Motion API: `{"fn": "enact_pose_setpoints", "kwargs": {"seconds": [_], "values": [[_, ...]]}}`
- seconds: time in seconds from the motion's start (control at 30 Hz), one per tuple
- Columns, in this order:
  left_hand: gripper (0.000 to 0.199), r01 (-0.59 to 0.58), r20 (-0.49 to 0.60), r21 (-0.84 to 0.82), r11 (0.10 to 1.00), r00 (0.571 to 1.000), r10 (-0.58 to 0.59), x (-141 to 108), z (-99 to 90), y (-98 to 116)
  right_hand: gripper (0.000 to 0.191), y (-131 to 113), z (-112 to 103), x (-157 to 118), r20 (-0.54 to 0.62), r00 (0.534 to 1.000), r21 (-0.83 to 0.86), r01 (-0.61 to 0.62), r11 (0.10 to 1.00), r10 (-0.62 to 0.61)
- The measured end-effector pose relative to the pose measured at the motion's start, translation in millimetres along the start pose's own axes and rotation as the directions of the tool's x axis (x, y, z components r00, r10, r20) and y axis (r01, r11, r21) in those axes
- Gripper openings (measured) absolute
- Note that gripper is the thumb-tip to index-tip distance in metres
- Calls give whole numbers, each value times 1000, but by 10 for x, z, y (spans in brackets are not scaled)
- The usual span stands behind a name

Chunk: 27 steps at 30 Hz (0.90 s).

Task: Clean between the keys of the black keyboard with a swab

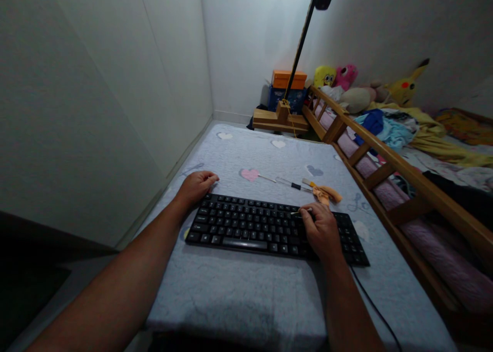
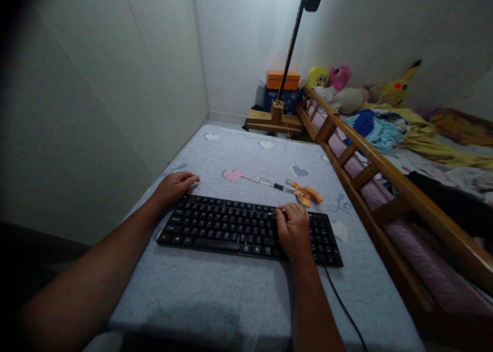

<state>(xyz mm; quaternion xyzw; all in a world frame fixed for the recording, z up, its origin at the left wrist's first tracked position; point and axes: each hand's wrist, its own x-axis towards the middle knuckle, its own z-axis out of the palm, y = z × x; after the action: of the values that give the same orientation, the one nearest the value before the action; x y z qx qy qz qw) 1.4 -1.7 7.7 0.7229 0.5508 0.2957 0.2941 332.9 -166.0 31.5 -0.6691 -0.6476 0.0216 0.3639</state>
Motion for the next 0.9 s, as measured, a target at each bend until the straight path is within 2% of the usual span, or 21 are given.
{"fn": "enact_pose_setpoints", "kwargs": {"seconds": [0.43,0.73,0.9], "values": [[41,13,6,25,1000,1000,-13,-12,-17,54,19,110,-58,9,-54,998,-47,-34,998,32],[40,19,5,28,999,1000,-19,-10,-21,62,20,25,-18,8,11,1000,12,14,1000,-15],[40,11,-1,29,1000,1000,-10,-2,-10,32,21,59,-32,5,-4,1000,-1,-2,1000,2]]}}
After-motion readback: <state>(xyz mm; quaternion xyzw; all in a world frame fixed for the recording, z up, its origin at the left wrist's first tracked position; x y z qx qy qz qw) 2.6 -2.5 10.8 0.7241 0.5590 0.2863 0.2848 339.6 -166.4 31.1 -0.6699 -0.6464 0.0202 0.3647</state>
